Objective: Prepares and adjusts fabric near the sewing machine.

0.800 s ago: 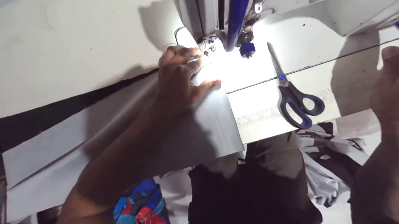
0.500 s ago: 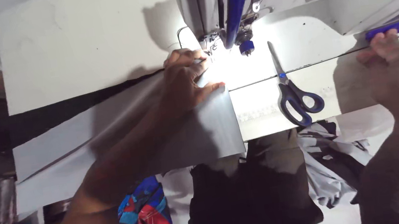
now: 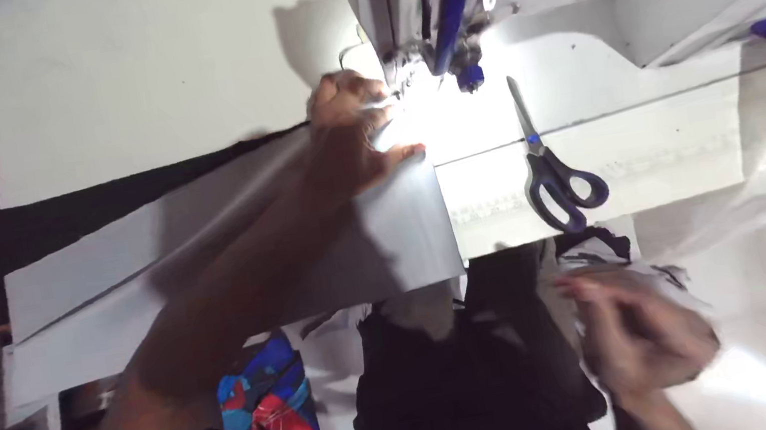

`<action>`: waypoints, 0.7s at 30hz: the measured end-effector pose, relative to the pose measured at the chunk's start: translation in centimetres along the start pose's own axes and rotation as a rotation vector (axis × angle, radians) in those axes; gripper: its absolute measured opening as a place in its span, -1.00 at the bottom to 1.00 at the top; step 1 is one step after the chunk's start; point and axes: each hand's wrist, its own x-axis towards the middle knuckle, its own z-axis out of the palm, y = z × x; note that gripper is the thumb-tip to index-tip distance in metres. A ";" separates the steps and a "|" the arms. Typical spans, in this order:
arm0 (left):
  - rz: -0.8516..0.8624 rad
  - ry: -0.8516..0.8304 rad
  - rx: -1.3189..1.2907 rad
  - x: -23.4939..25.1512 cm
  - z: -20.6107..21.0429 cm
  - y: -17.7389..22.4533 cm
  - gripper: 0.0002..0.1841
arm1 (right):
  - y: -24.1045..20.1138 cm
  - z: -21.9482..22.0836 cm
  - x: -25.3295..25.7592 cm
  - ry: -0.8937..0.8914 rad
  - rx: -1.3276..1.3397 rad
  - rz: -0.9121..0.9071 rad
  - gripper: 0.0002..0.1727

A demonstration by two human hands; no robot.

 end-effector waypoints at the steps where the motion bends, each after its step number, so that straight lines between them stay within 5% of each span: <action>1: 0.027 0.014 0.010 -0.2 0.0 -0.1 -0.47 | -0.3 1.9 -1.5 -0.086 0.079 0.098 -0.80; 5: 0.139 -0.151 -0.032 -2.0 -1.2 2.6 -0.57 | 0.9 8.0 -3.8 -0.361 0.460 0.460 -0.49; 7: 0.204 -0.287 -0.108 -4.3 -2.0 5.2 -0.57 | 1.5 9.6 -3.5 -0.404 0.607 0.480 -0.63; 10: 0.351 -0.290 -0.191 -7.8 -2.1 7.2 -0.49 | 1.8 10.7 -3.3 -0.351 0.804 0.495 -0.98; 15: 0.345 -0.218 -0.215 -10.0 -2.3 7.3 -0.81 | 0.8 9.5 -3.7 -0.305 0.835 0.431 -0.86; 21: 0.428 -0.212 -0.209 -9.1 -2.5 6.9 -0.83 | -0.7 9.3 -4.0 -0.138 0.840 0.468 -0.78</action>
